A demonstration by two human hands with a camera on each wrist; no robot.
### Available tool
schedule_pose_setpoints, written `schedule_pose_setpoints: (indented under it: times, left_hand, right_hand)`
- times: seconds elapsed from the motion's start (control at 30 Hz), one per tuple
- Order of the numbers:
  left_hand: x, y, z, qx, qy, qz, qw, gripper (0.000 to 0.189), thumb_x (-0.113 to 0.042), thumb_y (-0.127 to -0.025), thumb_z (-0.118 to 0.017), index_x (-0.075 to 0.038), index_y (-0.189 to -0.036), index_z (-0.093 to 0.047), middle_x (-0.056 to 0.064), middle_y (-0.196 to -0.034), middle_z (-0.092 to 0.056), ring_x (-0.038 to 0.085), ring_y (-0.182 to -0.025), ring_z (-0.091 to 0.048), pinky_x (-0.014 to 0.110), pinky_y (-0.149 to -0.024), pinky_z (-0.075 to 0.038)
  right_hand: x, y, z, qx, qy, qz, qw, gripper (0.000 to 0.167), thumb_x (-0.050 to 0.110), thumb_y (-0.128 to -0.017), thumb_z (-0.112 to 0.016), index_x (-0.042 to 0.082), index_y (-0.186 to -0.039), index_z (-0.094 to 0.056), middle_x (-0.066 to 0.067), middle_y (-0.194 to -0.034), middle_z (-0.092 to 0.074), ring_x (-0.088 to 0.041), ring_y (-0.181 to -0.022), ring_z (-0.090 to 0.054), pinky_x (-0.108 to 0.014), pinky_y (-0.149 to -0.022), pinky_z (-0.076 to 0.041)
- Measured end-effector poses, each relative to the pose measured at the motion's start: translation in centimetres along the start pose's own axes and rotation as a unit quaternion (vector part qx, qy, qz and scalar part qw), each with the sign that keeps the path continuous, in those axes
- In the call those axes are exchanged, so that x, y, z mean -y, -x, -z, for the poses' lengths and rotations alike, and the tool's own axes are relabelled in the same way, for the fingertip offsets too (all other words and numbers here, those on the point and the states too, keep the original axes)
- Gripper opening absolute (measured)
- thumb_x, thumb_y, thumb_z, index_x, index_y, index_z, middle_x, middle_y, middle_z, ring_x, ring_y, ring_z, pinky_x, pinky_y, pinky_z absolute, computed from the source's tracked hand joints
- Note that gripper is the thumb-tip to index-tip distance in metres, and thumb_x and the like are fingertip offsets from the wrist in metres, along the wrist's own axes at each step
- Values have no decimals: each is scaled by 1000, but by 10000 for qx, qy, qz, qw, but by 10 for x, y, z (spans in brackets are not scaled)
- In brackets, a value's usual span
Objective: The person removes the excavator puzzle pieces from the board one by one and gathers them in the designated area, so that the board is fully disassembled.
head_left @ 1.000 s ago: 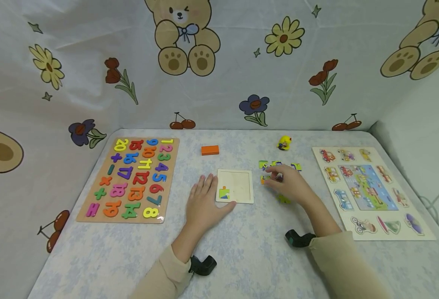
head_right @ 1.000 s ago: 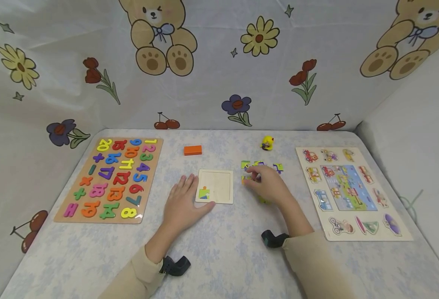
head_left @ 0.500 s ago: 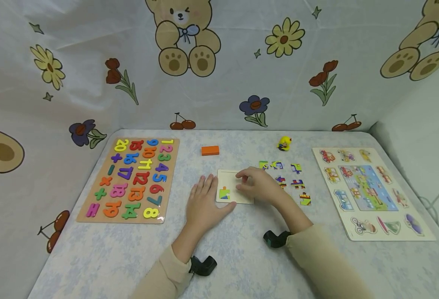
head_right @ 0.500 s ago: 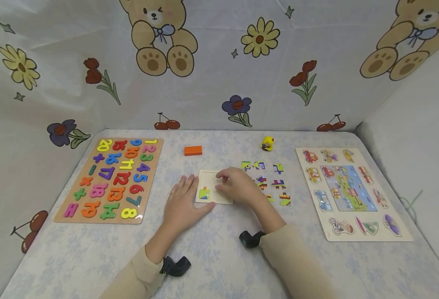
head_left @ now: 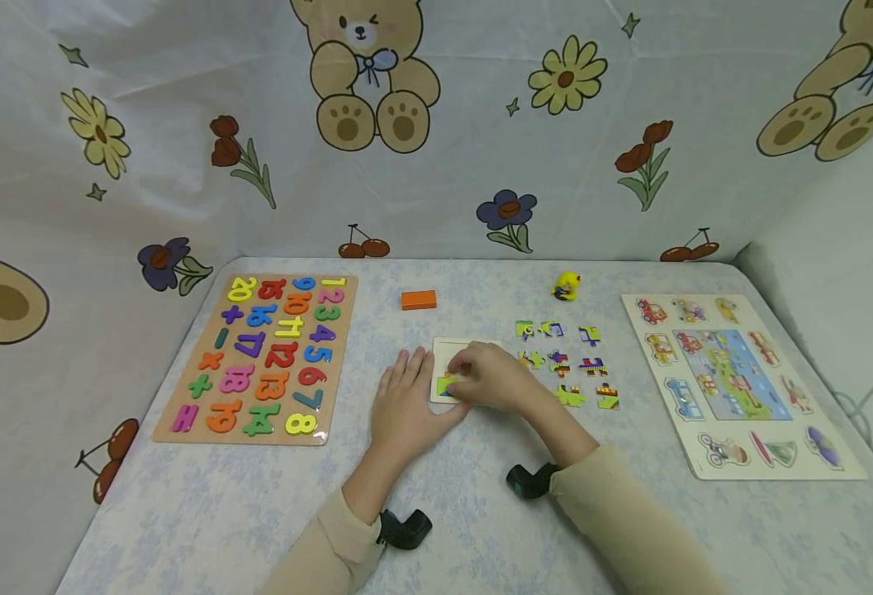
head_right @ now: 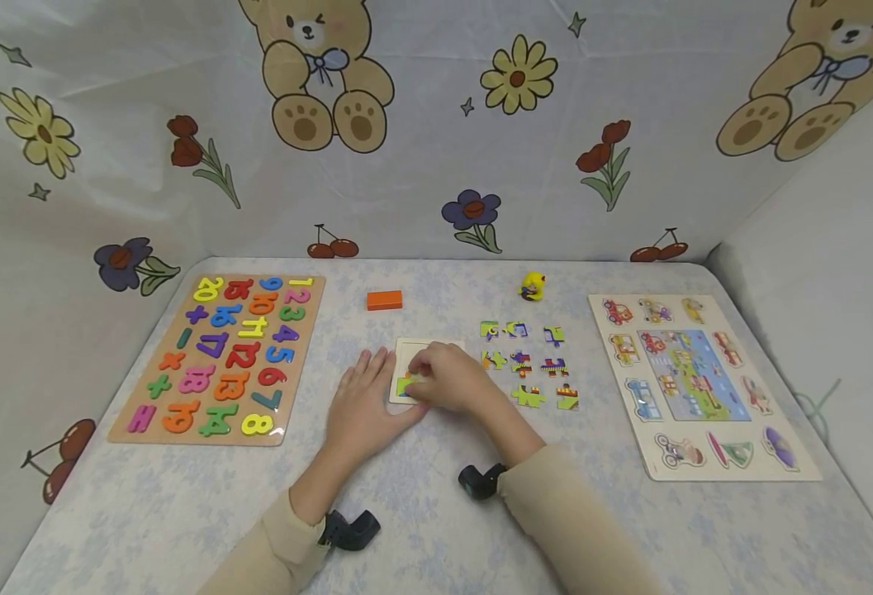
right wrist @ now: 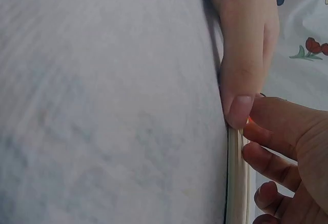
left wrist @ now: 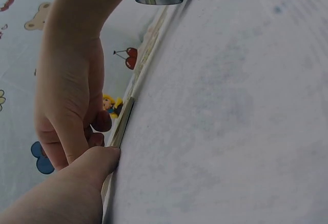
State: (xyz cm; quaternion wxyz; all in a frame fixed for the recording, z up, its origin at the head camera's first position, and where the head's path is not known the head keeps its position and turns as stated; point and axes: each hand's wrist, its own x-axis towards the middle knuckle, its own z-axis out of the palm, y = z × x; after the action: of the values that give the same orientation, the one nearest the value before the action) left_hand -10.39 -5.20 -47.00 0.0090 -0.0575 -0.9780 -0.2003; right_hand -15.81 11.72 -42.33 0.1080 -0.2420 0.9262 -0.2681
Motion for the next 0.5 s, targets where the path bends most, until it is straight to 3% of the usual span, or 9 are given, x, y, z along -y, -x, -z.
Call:
schedule_pose_setpoints:
  times: [0.3, 0.5]
  left_hand:
    - [1, 0, -1, 7, -53, 14, 10000, 103, -82, -80, -50, -18, -158, -29, 0, -165, -28, 22, -155, -15, 45, -125, -16]
    - [1, -1, -2, 8, -94, 28, 10000, 104, -82, -80, -50, -17, -158, -29, 0, -165, -27, 22, -155, -15, 45, -125, -16]
  right_hand:
    - [4, -3, -3, 101, 59, -96, 9999, 27, 28, -83, -80, 10, -101, -71, 0, -93, -65, -14, -85, -55, -31, -80, -48]
    - [4, -3, -3, 125, -219, -260, 9993, 27, 26, -82, -81, 12, -100, -67, 1, -92, -63, -14, -85, -55, -31, -79, -48]
